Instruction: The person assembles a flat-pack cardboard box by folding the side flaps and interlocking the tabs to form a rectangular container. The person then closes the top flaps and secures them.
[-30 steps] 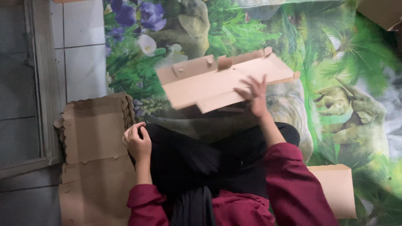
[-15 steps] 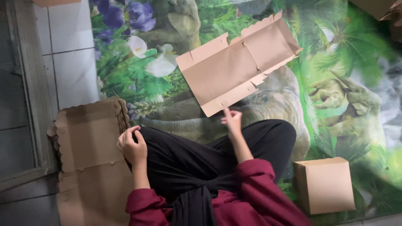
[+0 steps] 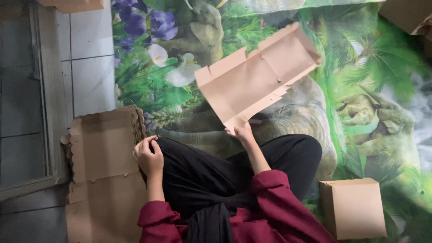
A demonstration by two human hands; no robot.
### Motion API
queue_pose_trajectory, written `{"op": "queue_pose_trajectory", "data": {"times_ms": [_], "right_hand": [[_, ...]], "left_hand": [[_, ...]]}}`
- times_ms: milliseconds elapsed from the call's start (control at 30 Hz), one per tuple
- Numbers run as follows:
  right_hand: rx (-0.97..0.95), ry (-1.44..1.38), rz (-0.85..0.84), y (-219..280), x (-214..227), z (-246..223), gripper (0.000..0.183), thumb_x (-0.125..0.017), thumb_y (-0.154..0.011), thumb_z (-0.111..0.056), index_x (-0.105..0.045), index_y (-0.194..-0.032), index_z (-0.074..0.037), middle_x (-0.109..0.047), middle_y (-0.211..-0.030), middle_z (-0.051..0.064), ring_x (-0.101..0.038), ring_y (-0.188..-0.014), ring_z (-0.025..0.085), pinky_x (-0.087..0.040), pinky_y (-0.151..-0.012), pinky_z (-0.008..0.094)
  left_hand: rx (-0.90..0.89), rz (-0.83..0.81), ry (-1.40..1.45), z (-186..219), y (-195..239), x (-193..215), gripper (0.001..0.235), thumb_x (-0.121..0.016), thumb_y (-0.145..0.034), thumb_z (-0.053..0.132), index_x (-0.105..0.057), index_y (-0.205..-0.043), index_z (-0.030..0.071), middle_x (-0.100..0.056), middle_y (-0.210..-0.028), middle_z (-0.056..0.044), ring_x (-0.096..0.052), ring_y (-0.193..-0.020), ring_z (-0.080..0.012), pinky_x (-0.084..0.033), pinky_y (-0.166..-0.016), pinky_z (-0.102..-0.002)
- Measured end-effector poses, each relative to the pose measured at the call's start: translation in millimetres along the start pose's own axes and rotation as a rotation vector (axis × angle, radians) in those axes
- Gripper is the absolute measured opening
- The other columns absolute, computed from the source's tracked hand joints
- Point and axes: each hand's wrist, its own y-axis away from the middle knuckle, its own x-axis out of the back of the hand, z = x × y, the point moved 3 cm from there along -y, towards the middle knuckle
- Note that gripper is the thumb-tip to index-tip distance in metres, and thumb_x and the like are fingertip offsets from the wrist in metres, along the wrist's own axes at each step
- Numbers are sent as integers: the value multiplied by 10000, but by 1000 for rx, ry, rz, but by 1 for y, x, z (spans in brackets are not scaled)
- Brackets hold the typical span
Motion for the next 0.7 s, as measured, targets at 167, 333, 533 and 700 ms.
{"op": "queue_pose_trajectory", "data": {"times_ms": [167,333,533,700], "right_hand": [[-123,272,-60,27,38,-28,713,-406,-716,239,-275,-1378,9,-574,-1021,387,-647,-706,497,-591,-590,539],[-151,437,-7,18,83,-55,725,-447,-737,219,-328,-1413,-16,-511,-1115,415,-616,-656,546,-575,-544,580],[22,1565,-20,7,97,-92,662,-690,-593,-57,-576,-1224,-222,-671,-1130,63,-631,-1056,339,-504,-935,478],[45,1792,-121,-63,147,-56,663,-587,-760,-144,-444,-1381,-325,-569,-1325,-6,-566,-1185,285,-457,-998,460]], "left_hand": [[3,-2,-2,5,0,6,135,-537,-922,168,-623,-965,262,-650,-957,135,-554,-1015,-164,-363,-934,-372],[-1,7,-33,18,2,18,123,-557,-912,176,-625,-959,267,-654,-949,139,-557,-1001,-159,-367,-931,-373],[-25,20,-85,22,4,26,97,-575,-893,225,-624,-946,290,-643,-918,154,-547,-965,-148,-379,-907,-378],[-49,22,-86,25,4,27,88,-578,-894,235,-614,-954,288,-636,-926,140,-541,-973,-167,-377,-892,-396]]}}
